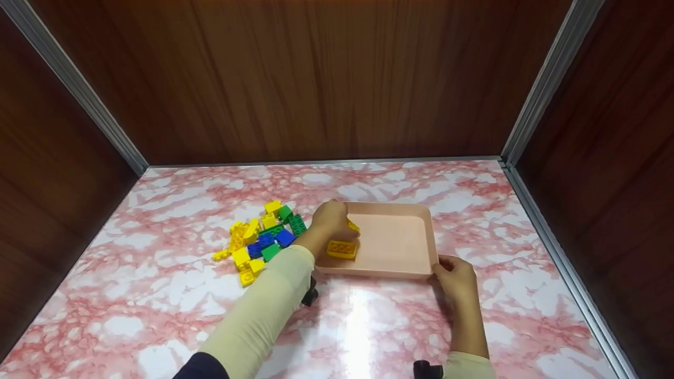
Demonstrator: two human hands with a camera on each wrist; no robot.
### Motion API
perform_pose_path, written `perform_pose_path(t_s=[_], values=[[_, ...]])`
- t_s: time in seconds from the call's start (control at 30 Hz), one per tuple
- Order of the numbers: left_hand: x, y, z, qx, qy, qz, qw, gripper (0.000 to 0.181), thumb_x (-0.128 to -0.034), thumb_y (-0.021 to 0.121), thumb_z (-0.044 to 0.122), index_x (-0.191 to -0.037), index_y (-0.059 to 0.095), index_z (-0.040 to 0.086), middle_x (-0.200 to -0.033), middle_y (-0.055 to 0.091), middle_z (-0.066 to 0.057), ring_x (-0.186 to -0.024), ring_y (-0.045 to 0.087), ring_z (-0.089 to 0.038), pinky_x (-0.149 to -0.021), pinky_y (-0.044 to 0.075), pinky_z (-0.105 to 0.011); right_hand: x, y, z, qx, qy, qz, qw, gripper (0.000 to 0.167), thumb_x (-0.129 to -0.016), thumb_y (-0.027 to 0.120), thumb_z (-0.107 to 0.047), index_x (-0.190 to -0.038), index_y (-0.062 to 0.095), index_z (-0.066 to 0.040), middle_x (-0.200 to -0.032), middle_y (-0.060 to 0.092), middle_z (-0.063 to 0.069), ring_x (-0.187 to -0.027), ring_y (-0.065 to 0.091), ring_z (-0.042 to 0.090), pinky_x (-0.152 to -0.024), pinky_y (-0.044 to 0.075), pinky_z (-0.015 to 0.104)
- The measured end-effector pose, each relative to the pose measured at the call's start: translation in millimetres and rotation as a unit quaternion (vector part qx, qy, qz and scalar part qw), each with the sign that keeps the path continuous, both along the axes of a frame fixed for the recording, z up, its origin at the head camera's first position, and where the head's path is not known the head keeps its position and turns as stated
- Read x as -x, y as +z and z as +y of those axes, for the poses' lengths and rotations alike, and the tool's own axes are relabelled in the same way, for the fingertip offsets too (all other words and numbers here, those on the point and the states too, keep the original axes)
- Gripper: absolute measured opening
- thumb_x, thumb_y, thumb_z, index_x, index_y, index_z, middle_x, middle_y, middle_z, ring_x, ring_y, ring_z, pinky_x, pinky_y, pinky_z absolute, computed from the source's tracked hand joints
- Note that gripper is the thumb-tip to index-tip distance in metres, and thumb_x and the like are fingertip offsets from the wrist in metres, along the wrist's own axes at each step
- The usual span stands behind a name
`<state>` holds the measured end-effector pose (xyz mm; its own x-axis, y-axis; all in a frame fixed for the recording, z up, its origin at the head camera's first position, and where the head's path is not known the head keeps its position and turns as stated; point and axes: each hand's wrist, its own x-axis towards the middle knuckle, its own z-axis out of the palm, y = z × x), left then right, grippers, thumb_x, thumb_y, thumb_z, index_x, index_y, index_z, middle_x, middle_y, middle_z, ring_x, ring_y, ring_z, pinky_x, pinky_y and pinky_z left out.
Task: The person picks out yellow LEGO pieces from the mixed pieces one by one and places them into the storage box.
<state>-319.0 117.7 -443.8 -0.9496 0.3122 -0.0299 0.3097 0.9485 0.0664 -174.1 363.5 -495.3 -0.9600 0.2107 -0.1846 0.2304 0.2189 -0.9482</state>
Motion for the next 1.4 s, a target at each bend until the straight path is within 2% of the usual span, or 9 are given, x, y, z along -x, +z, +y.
perform_pose_path(t_s=[0.13, 0.3, 0.57, 0.7, 0.87, 1.03, 1.13, 1.33, 1.4], values=[[0.4, -6.2, -0.4, 0.018, 0.002, 0.002, 0.9998, 0.038, -0.0715, 0.078, 0.056, -0.084, 0.074, 0.02, -0.078, 0.067, 0.009, -0.077, 0.058, -0.011, -0.087, 0.044, -0.033, 0.5, 0.5, 0, 0.013, 0.001, 0.008, 0.9999, 0.048, -0.095, 0.048, 0.0, -0.134, 0.035, 0.024, -0.119, 0.054, 0.029, -0.084, 0.062, 0.008, -0.076, 0.056, 0.029], [-0.4, -12.8, -1.7, -0.025, 0.021, -0.037, 0.9988, 0.035, -0.071, 0.083, 0.046, -0.089, 0.075, 0.018, -0.082, 0.066, 0.007, -0.075, 0.057, -0.01, -0.077, 0.054, -0.029, 0.1, 0.2, 1, 0.017, 0.002, 0.013, 0.9998, 0.048, -0.095, 0.048, 0.001, -0.134, 0.035, 0.025, -0.117, 0.056, 0.026, -0.083, 0.063, 0.007, -0.075, 0.056, 0.029], [-1.0, -10.8, -1.0, -0.017, 0.025, -0.046, 0.9985, 0.039, -0.0707, 0.083, 0.05, -0.092, 0.075, 0.018, -0.086, 0.066, 0.008, -0.082, 0.058, -0.011, -0.074, 0.055, -0.03, 0.9, -1.9, 2, -0.01, 0.006, 0.014, 0.9998, 0.046, -0.097, 0.048, -0.002, -0.134, 0.038, 0.024, -0.12, 0.055, 0.03, -0.086, 0.062, 0.008, -0.076, 0.056, 0.029], [-2.2, -9.0, -2.9, -0.044, 0.013, -0.046, 0.9979, 0.043, -0.0696, 0.084, 0.051, -0.091, 0.071, 0.017, -0.081, 0.062, 0.007, -0.077, 0.055, -0.011, -0.073, 0.055, -0.029, 0.8, -2.1, 2, -0.006, 0.006, 0.011, 0.9999, 0.047, -0.097, 0.048, -0.001, -0.135, 0.036, 0.024, -0.124, 0.052, 0.034, -0.087, 0.062, 0.008, -0.076, 0.056, 0.029], [-8.3, -4.8, -11.0, -0.104, -0.029, -0.038, 0.9934, 0.051, -0.069, 0.084, 0.05, -0.103, 0.07, 0.015, -0.091, 0.061, 0.004, -0.085, 0.054, -0.012, -0.078, 0.053, -0.028, 0.5, -0.9, 2, -0.007, 0.008, 0.003, 0.9999, 0.048, -0.097, 0.048, -0.002, -0.136, 0.035, 0.023, -0.127, 0.049, 0.036, -0.087, 0.063, 0.01, -0.077, 0.056, 0.03], [-17.1, 0.3, -26.8, -0.139, -0.098, -0.022, 0.9851, 0.065, -0.0698, 0.084, 0.048, -0.124, 0.065, 0.018, -0.12, 0.056, -0.001, -0.118, 0.047, -0.022, -0.096, 0.047, -0.031, 1.2, -0.6, 2, -0.011, 0.01, 0.001, 0.9999, 0.048, -0.097, 0.047, -0.003, -0.136, 0.034, 0.023, -0.128, 0.048, 0.036, -0.089, 0.062, 0.009, -0.077, 0.056, 0.03], [-23.0, 3.5, -37.9, -0.168, -0.136, -0.019, 0.9762, 0.066, -0.0706, 0.084, 0.045, -0.127, 0.062, 0.019, -0.131, 0.051, -0.003, -0.129, 0.038, -0.028, -0.102, 0.042, -0.036, 1.0, -0.5, 2, -0.023, 0.013, 0.0, 0.9997, 0.048, -0.098, 0.046, -0.003, -0.136, 0.034, 0.023, -0.128, 0.048, 0.037, -0.089, 0.062, 0.01, -0.078, 0.056, 0.03], [-38.3, 5.6, -61.2, -0.211, -0.189, 0.004, 0.9589, 0.068, -0.0685, 0.086, 0.042, -0.125, 0.059, 0.016, -0.134, 0.046, -0.005, -0.131, 0.035, -0.024, -0.1, 0.042, -0.041, 0.2, 0.3, 1, -0.036, 0.013, -0.005, 0.9993, 0.049, -0.097, 0.046, -0.005, -0.137, 0.034, 0.023, -0.131, 0.045, 0.039, -0.092, 0.062, 0.011, -0.078, 0.056, 0.029], [-44.8, 4.8, -68.9, -0.207, -0.194, 0.014, 0.9588, 0.068, -0.0682, 0.085, 0.043, -0.124, 0.058, 0.016, -0.131, 0.046, -0.005, -0.127, 0.039, -0.022, -0.099, 0.043, -0.04, 0.0, 0.5, 1, -0.022, 0.013, -0.003, 0.9997, 0.05, -0.098, 0.046, -0.004, -0.138, 0.032, 0.023, -0.132, 0.043, 0.038, -0.092, 0.062, 0.011, -0.079, 0.056, 0.03]])
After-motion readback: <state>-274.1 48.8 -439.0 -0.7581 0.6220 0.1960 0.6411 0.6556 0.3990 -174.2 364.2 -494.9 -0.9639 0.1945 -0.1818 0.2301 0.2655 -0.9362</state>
